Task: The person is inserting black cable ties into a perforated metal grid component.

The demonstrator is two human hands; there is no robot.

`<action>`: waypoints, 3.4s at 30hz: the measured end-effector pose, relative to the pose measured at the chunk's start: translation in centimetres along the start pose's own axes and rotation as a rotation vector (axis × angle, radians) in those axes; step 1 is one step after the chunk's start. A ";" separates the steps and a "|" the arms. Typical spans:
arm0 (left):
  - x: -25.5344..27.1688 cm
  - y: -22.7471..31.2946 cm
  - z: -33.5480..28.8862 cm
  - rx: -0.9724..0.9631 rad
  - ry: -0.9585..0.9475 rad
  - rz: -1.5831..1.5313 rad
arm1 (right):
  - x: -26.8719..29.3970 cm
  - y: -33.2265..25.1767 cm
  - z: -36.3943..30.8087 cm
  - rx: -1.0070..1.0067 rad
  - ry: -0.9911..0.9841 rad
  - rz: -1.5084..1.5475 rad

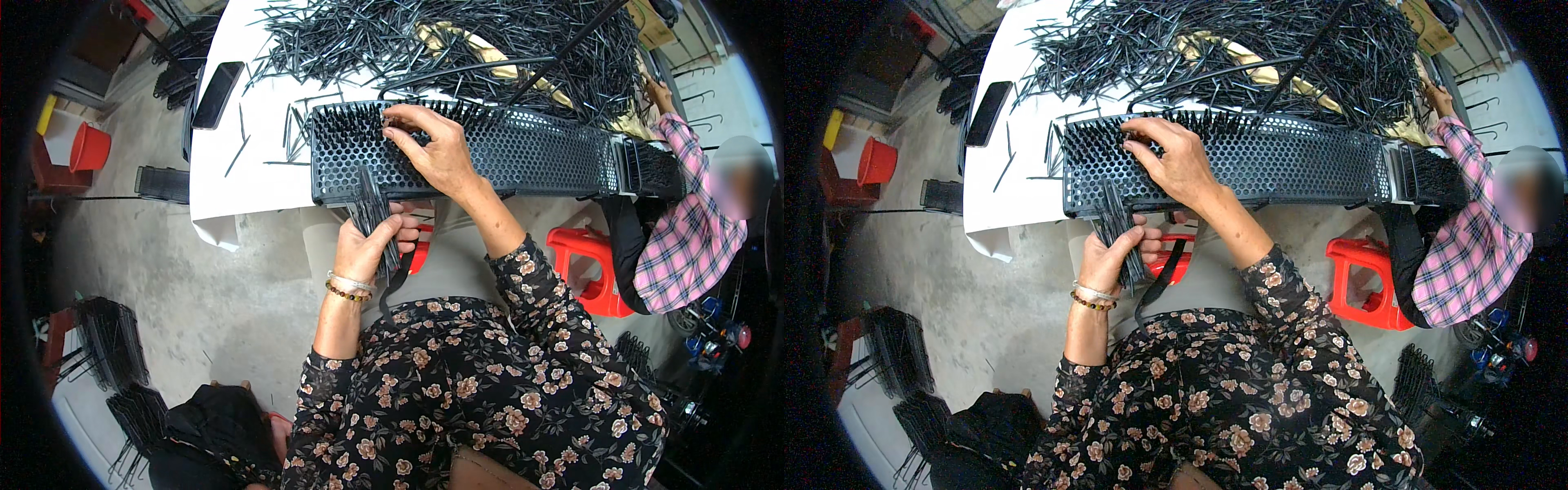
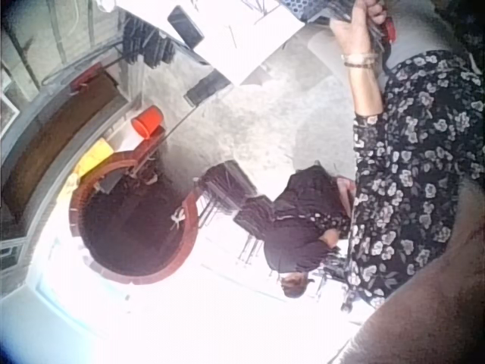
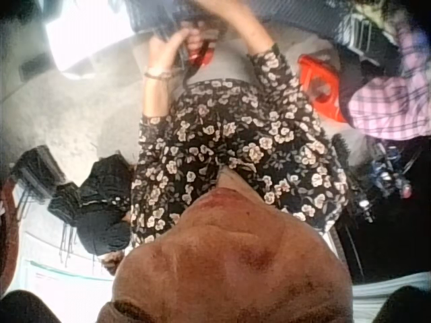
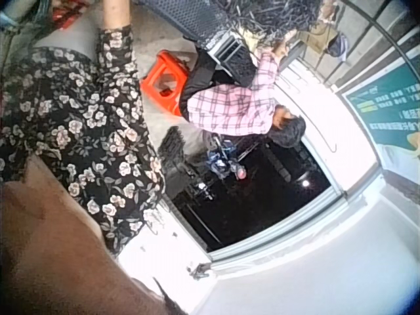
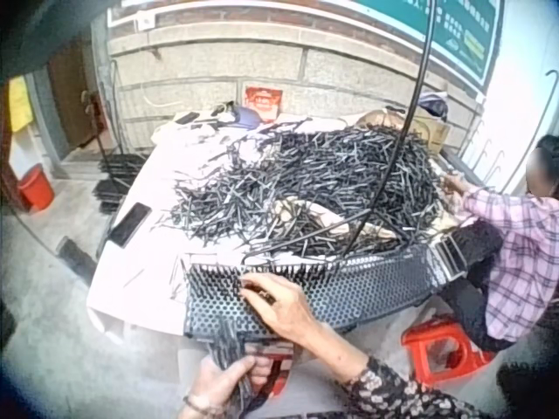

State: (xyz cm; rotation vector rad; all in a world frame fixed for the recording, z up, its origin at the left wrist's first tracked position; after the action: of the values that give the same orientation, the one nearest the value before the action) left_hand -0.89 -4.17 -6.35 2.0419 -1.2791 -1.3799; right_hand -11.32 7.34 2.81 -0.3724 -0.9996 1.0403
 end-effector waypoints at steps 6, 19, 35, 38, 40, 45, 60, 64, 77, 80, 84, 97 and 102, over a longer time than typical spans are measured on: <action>-0.7 -0.1 -0.1 0.040 -0.019 -0.021 | 0.2 -0.2 -0.3 0.040 0.004 -0.082; -0.6 -0.6 0.2 0.066 0.000 -0.129 | 0.7 -1.7 -0.5 0.191 0.044 -0.171; -1.6 -0.4 -0.1 0.038 -0.060 -0.092 | 1.8 -2.2 -0.4 0.119 0.082 -0.155; -2.5 0.0 -0.1 0.016 -0.104 -0.120 | 0.3 1.8 -2.5 -0.461 -0.269 0.210; -2.8 -0.1 0.1 0.023 -0.097 -0.094 | 0.2 2.3 -3.4 -0.540 -0.327 0.252; -3.3 -0.7 0.5 0.051 -0.119 -0.100 | 1.2 3.5 -4.6 -0.632 -0.282 0.397; -3.3 -2.4 0.9 0.144 -0.056 -0.081 | 4.1 3.0 1.1 -0.196 0.063 0.281; -3.8 -2.1 0.5 0.150 -0.091 -0.091 | 2.7 3.0 1.6 -0.111 -0.009 0.167; -4.6 -2.0 0.9 0.164 -0.156 -0.140 | 2.5 2.7 1.6 -0.017 0.007 0.159; -4.2 -2.3 1.4 0.181 -0.101 -0.188 | 2.8 2.3 1.7 0.051 -0.002 0.044; -3.8 -2.4 1.3 0.184 -0.087 -0.182 | 3.0 3.0 1.3 -0.052 0.012 0.146; -4.1 -3.3 0.9 0.258 -0.115 -0.266 | 2.7 2.5 0.8 0.038 0.030 0.032; -4.3 -3.0 0.8 0.273 -0.128 -0.217 | 2.1 1.6 0.3 0.112 0.059 -0.103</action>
State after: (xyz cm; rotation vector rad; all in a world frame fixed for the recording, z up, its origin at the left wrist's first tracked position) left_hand -0.67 1.09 -6.53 2.3678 -1.4001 -1.5232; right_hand -12.12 9.83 2.91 -0.2555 -0.8949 0.9817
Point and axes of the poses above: each hand's wrist, its own z-axis towards the middle knuckle, its own x-axis out of the back of the hand, y = z × x, the point moved 8 cm from there along z, towards the middle knuckle, and after that the axes turned 8 degrees about -z, right-handed, at the moved point
